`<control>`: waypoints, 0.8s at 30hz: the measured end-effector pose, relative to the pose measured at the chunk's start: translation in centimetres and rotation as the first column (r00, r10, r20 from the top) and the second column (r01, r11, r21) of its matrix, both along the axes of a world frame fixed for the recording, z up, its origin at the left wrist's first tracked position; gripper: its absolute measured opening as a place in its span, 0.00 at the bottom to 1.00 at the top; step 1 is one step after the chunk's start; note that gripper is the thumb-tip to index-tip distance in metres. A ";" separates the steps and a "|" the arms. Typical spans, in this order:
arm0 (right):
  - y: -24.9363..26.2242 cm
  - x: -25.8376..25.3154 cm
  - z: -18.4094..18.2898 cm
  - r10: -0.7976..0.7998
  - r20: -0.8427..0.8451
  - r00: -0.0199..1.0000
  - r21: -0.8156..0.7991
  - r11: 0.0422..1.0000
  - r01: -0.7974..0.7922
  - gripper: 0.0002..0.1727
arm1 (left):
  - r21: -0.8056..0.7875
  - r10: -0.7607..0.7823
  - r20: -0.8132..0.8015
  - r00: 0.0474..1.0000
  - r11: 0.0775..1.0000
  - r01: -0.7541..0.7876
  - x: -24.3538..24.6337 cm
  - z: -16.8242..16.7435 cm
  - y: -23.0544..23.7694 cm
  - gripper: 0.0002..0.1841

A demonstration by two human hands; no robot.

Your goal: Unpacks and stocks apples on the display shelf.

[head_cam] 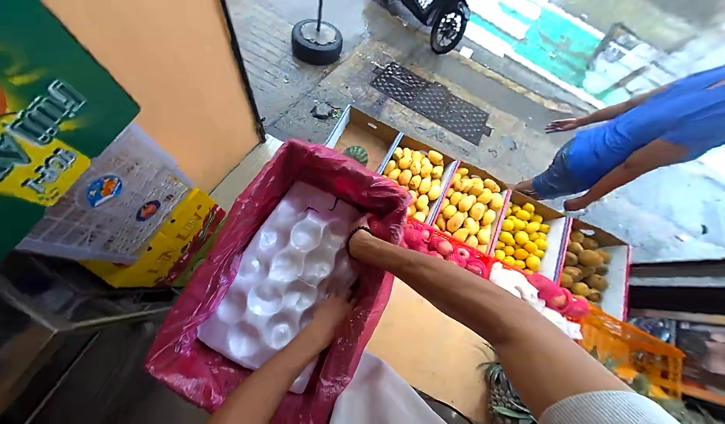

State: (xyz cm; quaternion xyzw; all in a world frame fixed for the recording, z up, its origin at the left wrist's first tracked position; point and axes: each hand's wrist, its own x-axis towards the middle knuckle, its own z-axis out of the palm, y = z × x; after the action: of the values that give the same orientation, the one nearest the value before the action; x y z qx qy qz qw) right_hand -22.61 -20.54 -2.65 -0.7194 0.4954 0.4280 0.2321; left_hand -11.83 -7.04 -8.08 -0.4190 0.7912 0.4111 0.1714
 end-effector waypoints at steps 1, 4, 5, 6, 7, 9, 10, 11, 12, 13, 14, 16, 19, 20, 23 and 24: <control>-0.9 -0.8 0.9 0.089 0.073 0.993 -0.029 0.996 -0.087 0.18 | -0.001 0.011 -0.068 0.998 1.000 -0.011 1.3 0.0 -0.6 0.27; -5.1 -4.1 5.6 0.020 0.399 0.917 0.018 0.999 -0.029 0.26 | 0.163 0.185 -0.227 0.956 0.975 -0.150 5.1 1.3 -4.2 0.39; -5.7 -5.8 8.0 -0.108 0.568 0.816 0.096 0.993 0.064 0.26 | 0.224 0.300 -0.260 0.918 0.943 -0.245 6.3 2.6 -5.1 0.45; -5.8 -8.0 10.2 -0.260 0.730 0.632 0.219 0.965 0.144 0.24 | 0.266 0.410 -0.308 0.859 0.904 -0.336 7.1 4.4 -5.7 0.47; -5.8 -10.8 11.8 -0.357 0.839 0.410 0.320 0.934 0.160 0.21 | 0.276 0.487 -0.392 0.781 0.872 -0.405 7.2 6.4 -6.2 0.48; -6.0 -17.4 12.9 -0.362 0.932 0.018 0.359 0.929 0.091 0.24 | 0.241 0.476 -0.606 0.637 0.873 -0.424 5.3 10.5 -6.2 0.48; -5.9 -21.1 12.7 -0.309 0.946 -0.094 0.317 0.943 0.099 0.32 | 0.214 0.414 -0.688 0.596 0.901 -0.378 3.3 12.3 -6.0 0.46; -5.2 -24.9 12.2 -0.258 0.954 -0.154 0.283 0.943 0.172 0.40 | 0.196 0.356 -0.739 0.572 0.926 -0.323 0.6 13.8 -5.6 0.44; -4.0 -28.9 11.0 -0.248 0.948 -0.202 0.299 0.911 0.285 0.43 | 0.187 0.313 -0.769 0.558 0.944 -0.273 -2.7 14.6 -4.9 0.42; -2.0 -32.6 9.0 -0.268 0.921 -0.281 0.371 0.824 0.428 0.43 | 0.192 0.299 -0.782 0.546 0.950 -0.245 -6.3 14.5 -4.2 0.41; 0.3 -35.8 6.1 -0.265 0.880 -0.395 0.461 0.679 0.571 0.39 | 0.203 0.311 -0.779 0.544 0.947 -0.250 -10.2 13.4 -3.5 0.40; 4.2 -41.2 -1.5 -0.240 0.750 -0.617 0.661 0.232 0.713 0.37 | 0.194 0.393 -0.688 0.610 0.910 -0.367 -18.4 8.2 -3.1 0.40; 9.7 -46.5 -12.7 -0.172 0.584 -0.793 0.706 -0.375 0.601 0.42 | 0.106 0.470 -0.334 0.817 0.880 -0.463 -28.8 -4.9 -6.3 0.40; 11.6 -47.8 -15.5 -0.105 0.538 -0.837 0.682 -0.530 0.505 0.44 | 0.061 0.433 -0.215 0.876 0.901 -0.430 -31.5 -9.9 -7.9 0.40; 16.0 -49.8 -20.7 0.047 0.516 -0.855 0.539 -0.794 0.282 0.44 | 0.026 0.248 -0.039 0.968 0.969 -0.247 -36.0 -23.2 -10.6 0.39; 16.6 -49.3 -21.5 0.007 0.544 -0.839 0.471 -0.830 0.298 0.42 | 0.054 0.217 0.000 0.976 0.975 -0.217 -36.3 -26.3 -10.6 0.41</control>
State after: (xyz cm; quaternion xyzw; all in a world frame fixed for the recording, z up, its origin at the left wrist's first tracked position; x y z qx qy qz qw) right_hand -71.90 -3.97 -24.11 0.2141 0.7505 -0.5153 0.3541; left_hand -48.15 -17.60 -34.40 -0.4968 0.7300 0.4497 0.1343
